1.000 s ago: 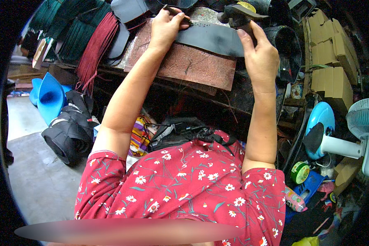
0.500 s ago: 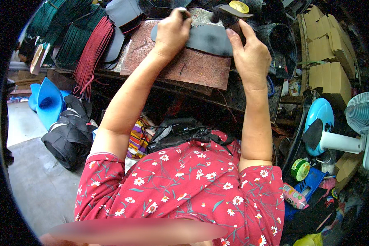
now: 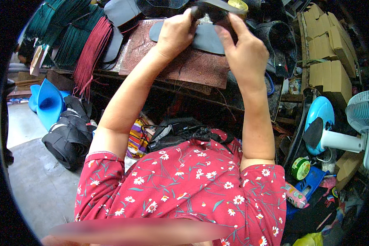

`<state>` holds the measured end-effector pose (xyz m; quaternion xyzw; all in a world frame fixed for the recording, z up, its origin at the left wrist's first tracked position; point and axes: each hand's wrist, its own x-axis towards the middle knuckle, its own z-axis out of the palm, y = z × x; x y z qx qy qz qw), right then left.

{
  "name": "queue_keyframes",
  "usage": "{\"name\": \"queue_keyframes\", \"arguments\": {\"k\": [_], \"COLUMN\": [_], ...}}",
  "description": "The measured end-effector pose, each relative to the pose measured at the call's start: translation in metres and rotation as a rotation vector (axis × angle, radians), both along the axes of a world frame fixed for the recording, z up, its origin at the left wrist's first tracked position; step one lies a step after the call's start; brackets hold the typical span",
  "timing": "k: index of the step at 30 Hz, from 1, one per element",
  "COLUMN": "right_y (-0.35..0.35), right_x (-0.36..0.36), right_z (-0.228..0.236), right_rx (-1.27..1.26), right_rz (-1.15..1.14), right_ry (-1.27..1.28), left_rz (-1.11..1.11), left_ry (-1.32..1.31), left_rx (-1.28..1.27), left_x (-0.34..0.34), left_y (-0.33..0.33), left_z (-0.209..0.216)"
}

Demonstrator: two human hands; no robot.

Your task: The person repeatedly strikes a black shoe upper with a small hammer while holding it against a wooden block. The person adjusts the shoe part's position between strikes and continues the process across the clip.

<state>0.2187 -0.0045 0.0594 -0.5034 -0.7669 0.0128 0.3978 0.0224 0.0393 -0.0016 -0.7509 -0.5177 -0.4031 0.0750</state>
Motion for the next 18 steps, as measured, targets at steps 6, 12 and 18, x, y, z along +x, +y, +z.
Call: {"name": "queue_keyframes", "arguments": {"k": [6, 12, 18], "right_y": [0.023, 0.022, 0.008], "right_x": [0.019, 0.021, 0.018], "right_z": [-0.03, -0.035, 0.009], "right_rx": [-0.239, -0.347, -0.331], "right_rz": [-0.176, -0.204, 0.013], "right_ry": [-0.029, 0.084, 0.39], "left_rz": [-0.141, -0.189, -0.013], "left_ry": [-1.152, -1.046, -0.727], "left_rx": [-0.354, -0.226, -0.24], "left_x": [-0.015, -0.036, -0.034], "left_y": [0.006, 0.005, 0.003], "left_z": [-0.002, -0.008, -0.011]}}
